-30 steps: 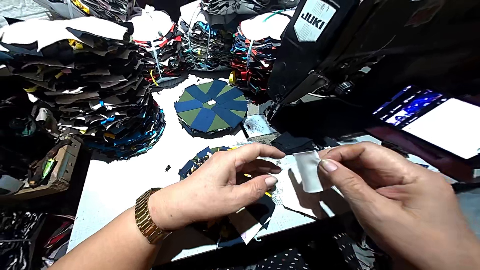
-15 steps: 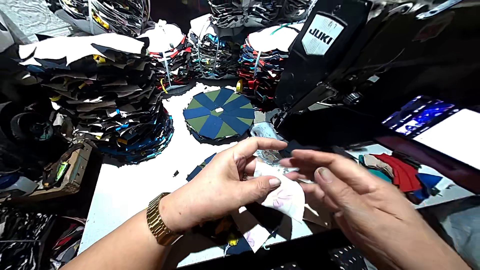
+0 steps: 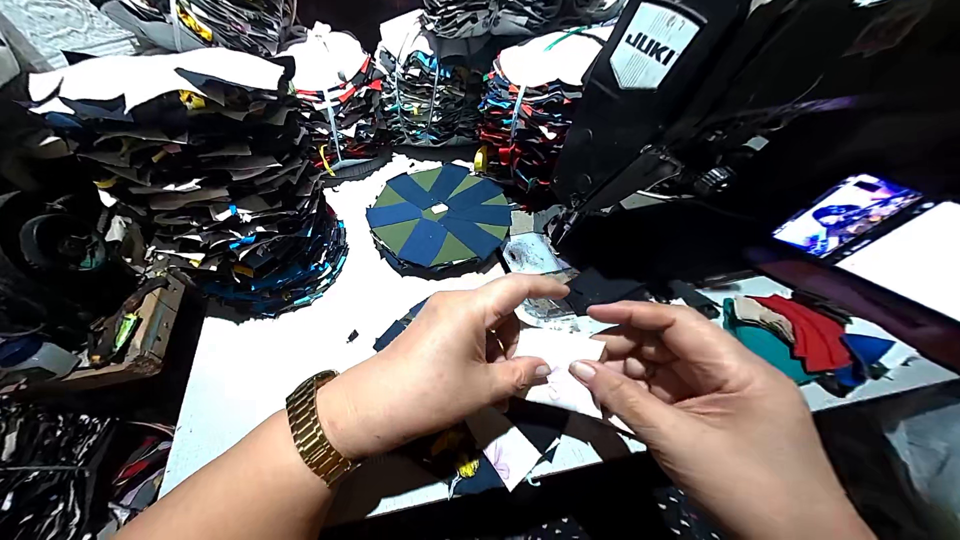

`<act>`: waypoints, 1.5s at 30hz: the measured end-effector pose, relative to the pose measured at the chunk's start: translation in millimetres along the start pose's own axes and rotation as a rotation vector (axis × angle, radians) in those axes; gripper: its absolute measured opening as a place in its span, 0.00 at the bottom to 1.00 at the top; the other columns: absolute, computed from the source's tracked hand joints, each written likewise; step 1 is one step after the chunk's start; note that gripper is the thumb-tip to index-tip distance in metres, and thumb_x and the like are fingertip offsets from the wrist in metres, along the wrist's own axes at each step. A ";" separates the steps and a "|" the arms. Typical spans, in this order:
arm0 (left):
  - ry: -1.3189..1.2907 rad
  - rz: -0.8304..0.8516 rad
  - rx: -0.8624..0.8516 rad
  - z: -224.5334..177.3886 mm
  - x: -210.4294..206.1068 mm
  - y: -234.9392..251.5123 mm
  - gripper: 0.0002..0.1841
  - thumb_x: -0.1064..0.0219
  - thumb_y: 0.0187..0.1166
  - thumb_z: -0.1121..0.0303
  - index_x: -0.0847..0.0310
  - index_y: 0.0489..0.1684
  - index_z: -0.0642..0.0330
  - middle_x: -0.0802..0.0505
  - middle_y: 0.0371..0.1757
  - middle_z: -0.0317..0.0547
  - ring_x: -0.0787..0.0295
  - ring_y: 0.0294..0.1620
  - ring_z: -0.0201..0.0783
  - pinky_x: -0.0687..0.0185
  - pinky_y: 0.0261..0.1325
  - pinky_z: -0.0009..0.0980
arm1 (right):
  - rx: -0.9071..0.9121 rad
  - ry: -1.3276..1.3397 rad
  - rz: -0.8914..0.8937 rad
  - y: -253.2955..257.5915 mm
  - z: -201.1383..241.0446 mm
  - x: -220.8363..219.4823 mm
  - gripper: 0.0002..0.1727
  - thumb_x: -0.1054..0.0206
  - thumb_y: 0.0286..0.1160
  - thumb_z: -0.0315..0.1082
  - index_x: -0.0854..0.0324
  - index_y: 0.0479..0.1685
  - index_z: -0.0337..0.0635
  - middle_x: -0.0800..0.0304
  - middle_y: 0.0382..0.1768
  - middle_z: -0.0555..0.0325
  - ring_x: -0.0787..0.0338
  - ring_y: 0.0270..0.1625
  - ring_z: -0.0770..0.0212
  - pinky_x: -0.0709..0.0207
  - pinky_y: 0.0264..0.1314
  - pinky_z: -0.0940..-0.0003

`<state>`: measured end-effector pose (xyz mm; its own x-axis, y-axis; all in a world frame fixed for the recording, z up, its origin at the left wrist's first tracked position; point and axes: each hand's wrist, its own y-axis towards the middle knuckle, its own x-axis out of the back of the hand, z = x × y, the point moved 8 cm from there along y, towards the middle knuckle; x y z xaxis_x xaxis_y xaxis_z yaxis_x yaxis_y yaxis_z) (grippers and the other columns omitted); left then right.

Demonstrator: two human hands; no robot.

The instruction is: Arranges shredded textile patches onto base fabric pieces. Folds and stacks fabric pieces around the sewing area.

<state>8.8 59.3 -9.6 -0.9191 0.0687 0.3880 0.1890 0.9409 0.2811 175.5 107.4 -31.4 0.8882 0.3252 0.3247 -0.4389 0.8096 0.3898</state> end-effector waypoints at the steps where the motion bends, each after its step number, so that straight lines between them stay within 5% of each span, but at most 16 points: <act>1: 0.048 0.022 0.009 1.9 -2.0 -0.1 0.29 0.23 0.70 0.79 0.23 0.75 0.62 0.13 0.28 0.40 0.17 0.21 0.27 0.15 0.23 0.21 | 0.003 -0.045 0.011 -1.8 -3.2 -2.8 0.23 0.25 0.65 0.35 0.18 0.64 0.54 0.10 0.36 0.69 0.13 0.29 0.73 0.17 0.27 0.81; 8: 0.369 0.110 0.072 14.9 -12.7 -1.1 0.30 0.22 0.74 0.67 0.25 0.78 0.52 0.14 0.26 0.32 0.20 0.23 0.24 0.20 0.27 0.22 | 0.168 -0.399 0.054 -5.5 -9.0 -19.4 0.18 0.32 0.72 0.38 0.20 0.61 0.46 0.18 0.30 0.72 0.20 0.25 0.80 0.21 0.26 0.85; 13: 0.608 0.004 -0.034 3.9 -3.4 -3.1 0.30 0.21 0.72 0.65 0.23 0.76 0.53 0.12 0.34 0.34 0.18 0.31 0.30 0.17 0.35 0.33 | 0.291 -0.584 0.026 -6.7 5.3 -18.2 0.17 0.33 0.74 0.39 0.17 0.57 0.41 0.17 0.34 0.63 0.20 0.28 0.72 0.22 0.27 0.77; 17: 0.686 0.019 -0.113 -5.0 0.6 -5.1 0.08 0.22 0.71 0.63 0.11 0.43 0.52 0.16 0.32 0.33 0.20 0.30 0.30 0.23 0.32 0.30 | 0.373 -0.547 0.054 -9.8 22.2 -15.3 0.09 0.33 0.76 0.34 0.11 0.46 0.41 0.16 0.41 0.59 0.16 0.38 0.70 0.19 0.37 0.77; 19: 0.733 0.112 -0.116 -1.9 -3.8 -7.0 0.05 0.22 0.72 0.60 0.09 0.35 0.47 0.16 0.32 0.30 0.19 0.31 0.27 0.24 0.31 0.28 | 0.416 -0.536 0.159 -14.8 21.4 -28.2 0.11 0.35 0.78 0.32 0.09 0.49 0.41 0.15 0.46 0.56 0.14 0.45 0.64 0.17 0.43 0.70; 23: 0.811 0.225 -0.060 9.2 -4.9 -9.2 0.06 0.25 0.73 0.53 0.07 0.35 0.39 0.16 0.32 0.25 0.18 0.32 0.23 0.23 0.31 0.25 | 0.482 -0.636 0.267 -27.6 15.9 -52.7 0.13 0.39 0.74 0.27 0.08 0.47 0.41 0.15 0.43 0.54 0.15 0.44 0.55 0.18 0.40 0.65; 30: 0.772 0.255 -0.051 12.1 5.3 -9.2 0.07 0.29 0.75 0.51 0.07 0.34 0.36 0.16 0.31 0.21 0.21 0.30 0.19 0.24 0.29 0.23 | 0.404 -0.495 0.291 -15.1 19.2 -31.4 0.14 0.40 0.80 0.34 0.07 0.50 0.48 0.12 0.43 0.65 0.14 0.46 0.69 0.17 0.44 0.74; 36: 0.689 0.080 -0.096 8.4 14.4 -3.5 0.09 0.33 0.80 0.57 0.07 0.39 0.44 0.18 0.28 0.24 0.24 0.26 0.21 0.28 0.28 0.22 | 0.393 -0.679 0.111 45.0 3.4 25.4 0.11 0.35 0.76 0.25 0.08 0.50 0.34 0.10 0.52 0.43 0.09 0.53 0.49 0.15 0.58 0.53; 42: 0.672 0.054 -0.135 11.9 12.6 -2.4 0.09 0.34 0.81 0.60 0.07 0.39 0.47 0.17 0.28 0.26 0.23 0.28 0.22 0.27 0.29 0.23 | 0.319 -0.749 0.220 77.1 -37.1 31.8 0.17 0.42 0.78 0.20 0.11 0.59 0.35 0.08 0.55 0.40 0.11 0.61 0.37 0.24 0.68 0.37; 45: 0.676 0.051 -0.131 11.7 12.8 -2.8 0.08 0.33 0.81 0.60 0.07 0.38 0.47 0.16 0.29 0.26 0.23 0.27 0.22 0.27 0.29 0.22 | 0.329 -0.779 0.294 80.3 -44.0 26.3 0.18 0.42 0.76 0.25 0.09 0.58 0.41 0.10 0.48 0.42 0.13 0.55 0.37 0.25 0.60 0.34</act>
<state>-7.5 61.5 -15.7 -0.4986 -0.1503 0.8537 0.3052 0.8914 0.3352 169.6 202.5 -29.5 0.4413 -0.0237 0.8970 -0.7576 0.5259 0.3866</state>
